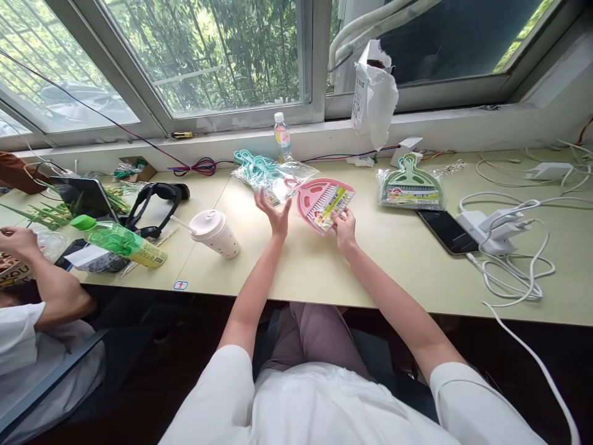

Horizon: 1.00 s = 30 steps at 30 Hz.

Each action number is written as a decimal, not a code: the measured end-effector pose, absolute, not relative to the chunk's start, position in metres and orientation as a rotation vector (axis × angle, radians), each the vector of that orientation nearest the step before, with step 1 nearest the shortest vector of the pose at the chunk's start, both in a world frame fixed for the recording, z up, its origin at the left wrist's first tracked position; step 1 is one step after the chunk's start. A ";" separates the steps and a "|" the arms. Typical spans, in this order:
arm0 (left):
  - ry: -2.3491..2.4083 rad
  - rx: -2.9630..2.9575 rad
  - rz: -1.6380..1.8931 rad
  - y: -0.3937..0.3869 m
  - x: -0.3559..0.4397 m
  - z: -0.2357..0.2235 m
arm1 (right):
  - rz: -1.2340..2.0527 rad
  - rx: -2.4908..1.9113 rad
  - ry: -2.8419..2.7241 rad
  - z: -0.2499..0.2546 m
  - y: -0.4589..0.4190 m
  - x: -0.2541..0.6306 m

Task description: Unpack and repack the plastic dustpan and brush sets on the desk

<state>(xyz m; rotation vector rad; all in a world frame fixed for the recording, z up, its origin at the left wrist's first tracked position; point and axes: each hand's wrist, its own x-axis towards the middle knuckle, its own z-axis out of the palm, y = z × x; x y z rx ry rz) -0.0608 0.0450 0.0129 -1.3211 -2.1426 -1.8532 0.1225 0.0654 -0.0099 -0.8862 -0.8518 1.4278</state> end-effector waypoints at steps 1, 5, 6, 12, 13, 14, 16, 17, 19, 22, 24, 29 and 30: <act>-2.193 -1.215 -1.969 0.047 -0.064 0.013 | 1.429 -0.889 -0.853 -0.010 0.066 0.122; -2.297 -1.407 -2.543 0.055 -0.084 0.017 | 1.432 -0.895 -0.880 -0.010 0.067 0.121; -2.269 -1.576 -2.661 0.056 -0.088 0.017 | 1.432 -0.903 -0.894 -0.009 0.067 0.121; -2.303 -2.057 -2.894 0.053 -0.078 0.008 | 1.429 -0.973 -0.927 -0.009 0.065 0.116; -2.330 -2.151 -2.882 0.052 -0.073 0.006 | 1.431 -0.974 -0.900 -0.010 0.065 0.115; -2.349 -2.250 -2.868 0.050 -0.069 0.004 | 1.432 -0.976 -0.868 -0.011 0.066 0.115; -2.370 -2.467 -2.834 0.048 -0.061 0.001 | 1.430 -0.984 -0.812 -0.013 0.068 0.117; -2.377 -2.577 -2.811 0.048 -0.059 0.000 | 1.428 -0.990 -0.796 -0.014 0.070 0.118; -2.395 -2.726 -2.778 0.048 -0.057 0.000 | 1.430 -0.988 -0.796 -0.014 0.074 0.121; -2.376 -2.561 -2.915 0.050 -0.058 0.003 | 1.441 -0.959 -0.814 -0.012 0.077 0.124; -2.291 -2.287 -3.066 0.051 -0.059 0.005 | 1.460 -0.943 -0.821 -0.011 0.077 0.124; -2.316 -2.105 -3.141 0.048 -0.054 0.004 | 1.506 -0.917 -0.882 -0.011 0.073 0.118; -2.368 -2.156 -3.121 0.047 -0.051 0.002 | 1.503 -0.913 -0.883 -0.011 0.072 0.117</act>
